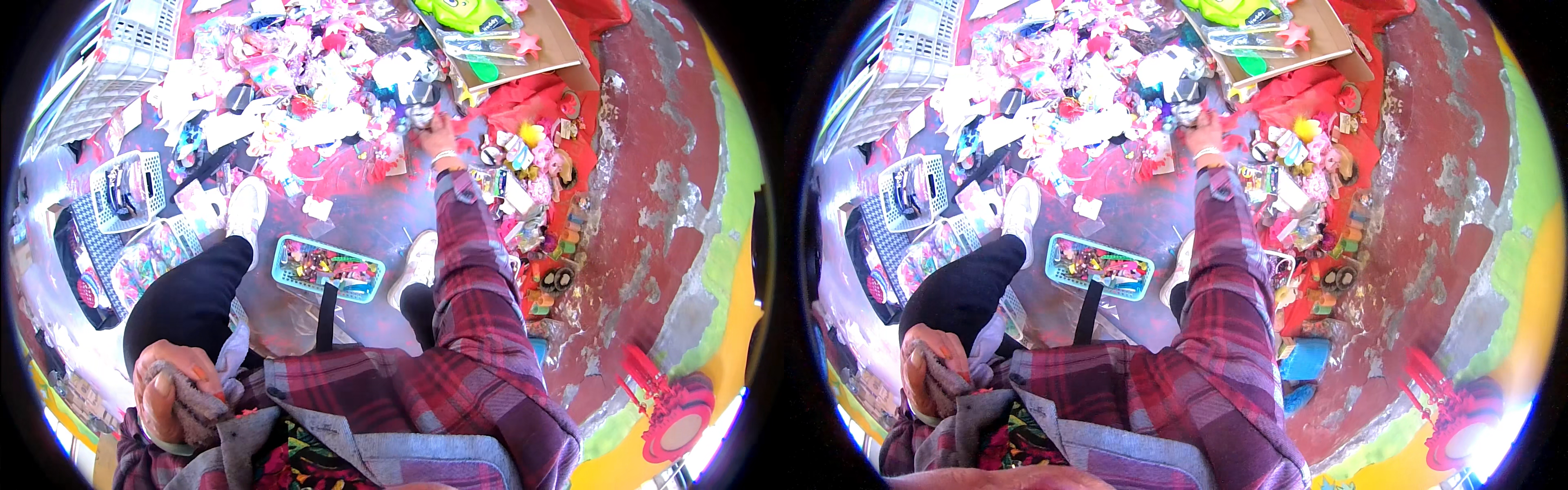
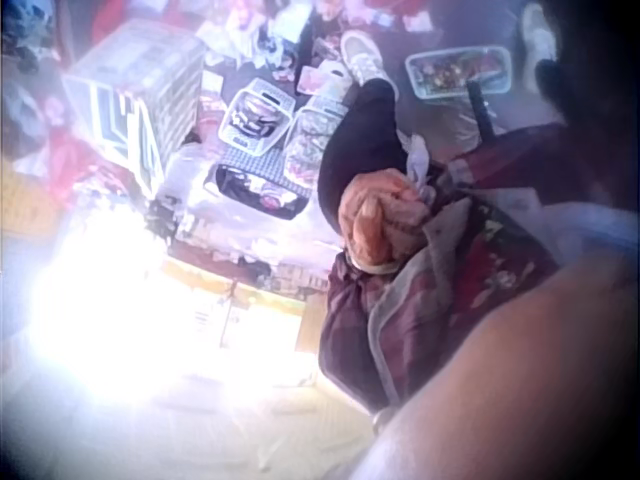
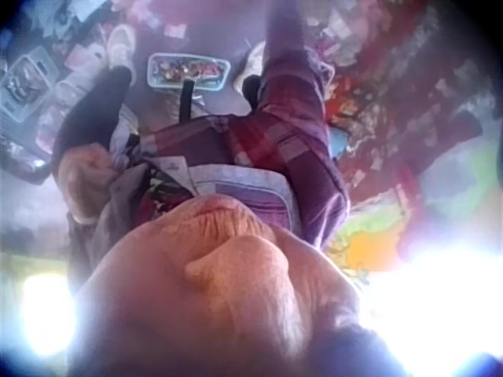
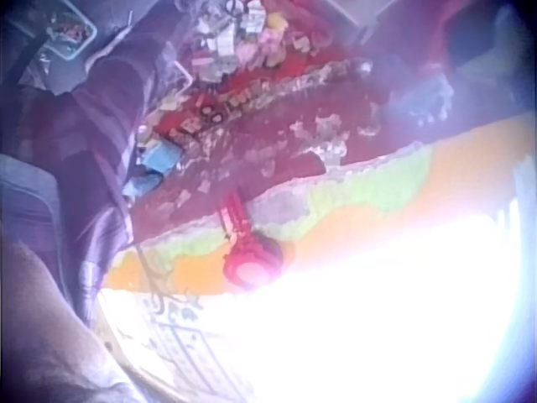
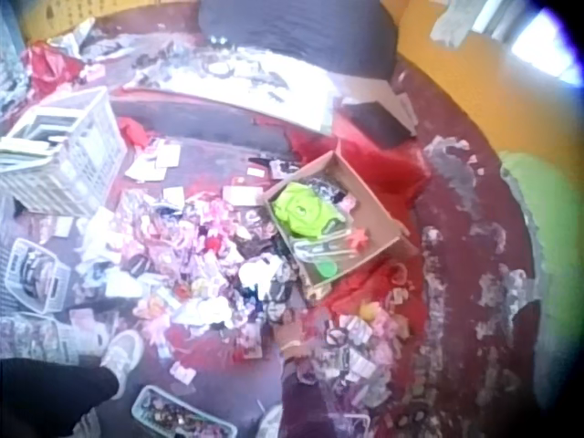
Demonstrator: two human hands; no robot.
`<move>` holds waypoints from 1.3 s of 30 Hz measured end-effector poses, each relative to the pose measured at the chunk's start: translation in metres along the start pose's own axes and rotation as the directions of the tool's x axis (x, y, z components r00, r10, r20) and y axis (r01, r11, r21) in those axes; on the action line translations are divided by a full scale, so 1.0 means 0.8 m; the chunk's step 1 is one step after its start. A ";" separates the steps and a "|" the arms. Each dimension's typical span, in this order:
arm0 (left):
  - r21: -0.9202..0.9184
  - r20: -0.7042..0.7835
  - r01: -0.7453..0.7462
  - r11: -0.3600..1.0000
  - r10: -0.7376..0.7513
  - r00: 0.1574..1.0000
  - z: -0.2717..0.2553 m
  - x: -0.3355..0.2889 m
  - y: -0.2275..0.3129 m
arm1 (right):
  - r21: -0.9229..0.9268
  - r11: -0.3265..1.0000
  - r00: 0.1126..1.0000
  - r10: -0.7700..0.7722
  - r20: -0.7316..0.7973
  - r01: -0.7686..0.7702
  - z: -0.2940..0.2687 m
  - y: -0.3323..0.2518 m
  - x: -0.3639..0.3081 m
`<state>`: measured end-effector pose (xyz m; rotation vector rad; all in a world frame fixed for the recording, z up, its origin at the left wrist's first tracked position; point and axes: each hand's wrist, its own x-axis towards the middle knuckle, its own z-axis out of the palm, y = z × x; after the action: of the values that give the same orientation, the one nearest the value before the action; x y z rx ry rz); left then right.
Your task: The person sits on the floor and sorts through a large pile of colorful craft supplies and decorations. They pick up individual items, wipe them with a cloth, and place them into a small blue basket or a white basket nearby.
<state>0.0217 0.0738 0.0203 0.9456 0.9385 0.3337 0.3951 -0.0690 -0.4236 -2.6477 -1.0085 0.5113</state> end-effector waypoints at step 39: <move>-0.193 0.099 0.162 0.968 -0.145 0.985 -0.043 -0.010 0.030 | 0.883 -0.071 0.699 0.582 0.415 -0.465 -0.288 0.040 0.055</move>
<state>-0.0074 0.1015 0.0354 0.6930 0.8774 0.2495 0.5394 -0.0893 -0.2367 -1.5740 0.5332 0.7945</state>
